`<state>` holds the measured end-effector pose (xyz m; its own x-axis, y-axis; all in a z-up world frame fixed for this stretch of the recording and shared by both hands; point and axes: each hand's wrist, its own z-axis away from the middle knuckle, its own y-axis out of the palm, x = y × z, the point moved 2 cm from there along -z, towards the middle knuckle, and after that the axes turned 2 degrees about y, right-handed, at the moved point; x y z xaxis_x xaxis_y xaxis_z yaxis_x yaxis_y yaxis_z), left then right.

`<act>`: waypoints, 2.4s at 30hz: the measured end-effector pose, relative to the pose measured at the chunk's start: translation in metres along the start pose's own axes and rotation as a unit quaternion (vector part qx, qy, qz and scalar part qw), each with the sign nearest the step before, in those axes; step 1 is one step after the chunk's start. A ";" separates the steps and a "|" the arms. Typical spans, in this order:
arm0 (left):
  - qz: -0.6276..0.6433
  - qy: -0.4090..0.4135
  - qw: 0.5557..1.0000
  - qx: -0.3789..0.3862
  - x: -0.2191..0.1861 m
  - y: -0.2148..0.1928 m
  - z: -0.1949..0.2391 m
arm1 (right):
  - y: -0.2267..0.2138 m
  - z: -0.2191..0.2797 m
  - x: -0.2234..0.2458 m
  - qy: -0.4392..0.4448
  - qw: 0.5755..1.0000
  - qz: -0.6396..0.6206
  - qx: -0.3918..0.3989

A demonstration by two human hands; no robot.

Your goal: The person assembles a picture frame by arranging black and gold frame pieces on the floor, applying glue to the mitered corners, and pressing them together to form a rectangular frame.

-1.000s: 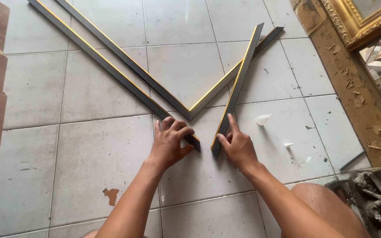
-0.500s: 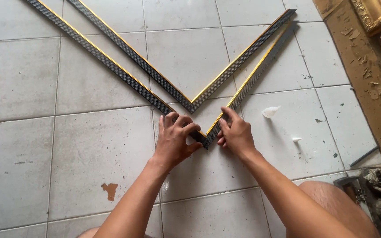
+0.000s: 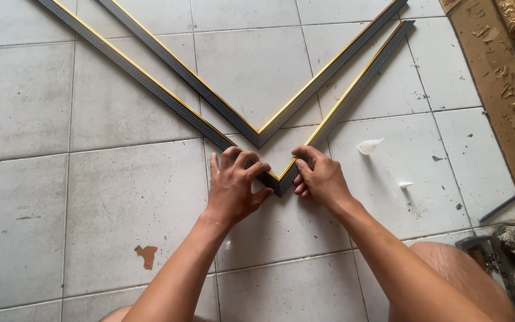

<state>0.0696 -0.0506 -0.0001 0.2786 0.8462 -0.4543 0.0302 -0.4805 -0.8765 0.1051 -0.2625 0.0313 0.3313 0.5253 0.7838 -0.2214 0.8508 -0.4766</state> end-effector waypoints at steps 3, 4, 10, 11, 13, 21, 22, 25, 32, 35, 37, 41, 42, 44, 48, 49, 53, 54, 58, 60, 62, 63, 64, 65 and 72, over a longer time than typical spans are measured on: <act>-0.007 0.002 1.000 -0.005 0.002 0.002 0.001 | 0.001 0.003 0.002 0.000 1.000 -0.006 0.001; -0.011 0.006 1.000 -0.011 0.002 0.003 0.001 | 0.002 0.004 0.003 -0.004 1.000 -0.011 -0.004; -0.038 0.041 0.998 -0.019 0.003 0.011 0.001 | 0.004 0.008 0.005 -0.017 1.000 -0.001 -0.021; -0.038 0.040 0.998 -0.019 0.003 0.012 0.001 | 0.005 0.007 0.004 -0.017 1.000 -0.001 -0.021; -0.023 0.035 0.999 -0.008 0.004 0.015 0.001 | 0.005 0.006 0.002 -0.025 0.999 0.006 -0.019; -0.033 0.040 0.999 -0.001 -0.003 0.012 0.003 | -0.001 0.005 0.001 -0.003 1.000 -0.025 0.008; -0.037 0.044 0.998 0.003 -0.005 0.012 0.003 | -0.001 0.004 0.001 0.000 0.999 -0.031 0.012; -0.044 0.057 0.997 0.007 -0.008 0.009 0.003 | -0.001 0.004 0.001 0.003 0.999 -0.029 0.013; -0.047 0.068 0.997 0.003 -0.004 0.025 0.003 | 0.000 0.006 0.000 -0.006 1.000 -0.024 0.010; -0.076 0.111 0.991 -0.017 0.001 0.047 0.002 | 0.002 0.010 0.001 -0.007 1.000 -0.016 0.005; -0.068 0.131 0.989 0.004 -0.001 0.048 0.000 | 0.003 0.014 0.003 -0.022 1.000 0.017 -0.004; -0.084 0.146 0.986 0.011 -0.003 0.053 -0.001 | 0.013 0.026 0.014 -0.004 0.999 0.030 -0.019; -0.084 0.150 0.985 0.014 -0.004 0.053 0.000 | 0.014 0.030 0.016 0.004 0.999 0.027 -0.034; -0.084 0.155 0.984 0.015 -0.009 0.043 -0.001 | 0.018 0.033 0.015 0.009 0.998 0.025 -0.049; -0.058 0.155 0.986 0.034 -0.019 0.022 0.001 | 0.026 0.041 0.006 0.050 0.995 -0.062 -0.065; -0.054 0.156 0.986 0.038 -0.019 0.021 0.002 | 0.026 0.046 0.006 0.064 0.992 -0.084 -0.067; -0.058 0.157 0.985 0.037 -0.017 0.026 0.002 | 0.025 0.048 0.002 0.059 0.995 -0.057 -0.062; -0.067 0.162 0.984 0.030 -0.015 0.030 0.001 | 0.026 0.048 0.000 0.057 0.997 -0.032 -0.052; -0.060 0.149 0.987 0.031 -0.012 0.034 0.000 | 0.017 0.056 0.010 0.041 0.995 0.089 -0.029; -0.058 0.136 0.989 0.028 -0.007 0.042 -0.003 | 0.011 0.037 0.001 0.006 0.994 0.103 -0.029; -0.054 0.121 0.991 0.031 -0.006 0.042 0.002 | 0.008 0.029 -0.005 -0.024 0.993 0.116 -0.027; -0.039 0.104 0.993 0.031 -0.006 0.037 0.001 | 0.007 0.027 -0.005 -0.035 0.994 0.103 -0.016; -0.023 0.086 0.996 0.030 -0.007 0.033 0.001 | 0.005 0.024 -0.004 -0.046 0.995 0.090 -0.006; -0.024 0.085 0.996 0.031 -0.006 0.033 0.000 | 0.006 0.019 -0.008 -0.046 0.995 0.090 -0.005; 0.011 0.060 0.998 0.019 -0.017 0.012 0.001 | 0.009 0.008 -0.015 -0.055 0.995 0.084 0.015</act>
<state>0.0647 -0.0705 -0.0036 0.3916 0.8005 -0.4537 -0.0138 -0.4879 -0.8728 0.0910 -0.2628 0.0185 0.1861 0.6543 0.7330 -0.2934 0.7490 -0.5941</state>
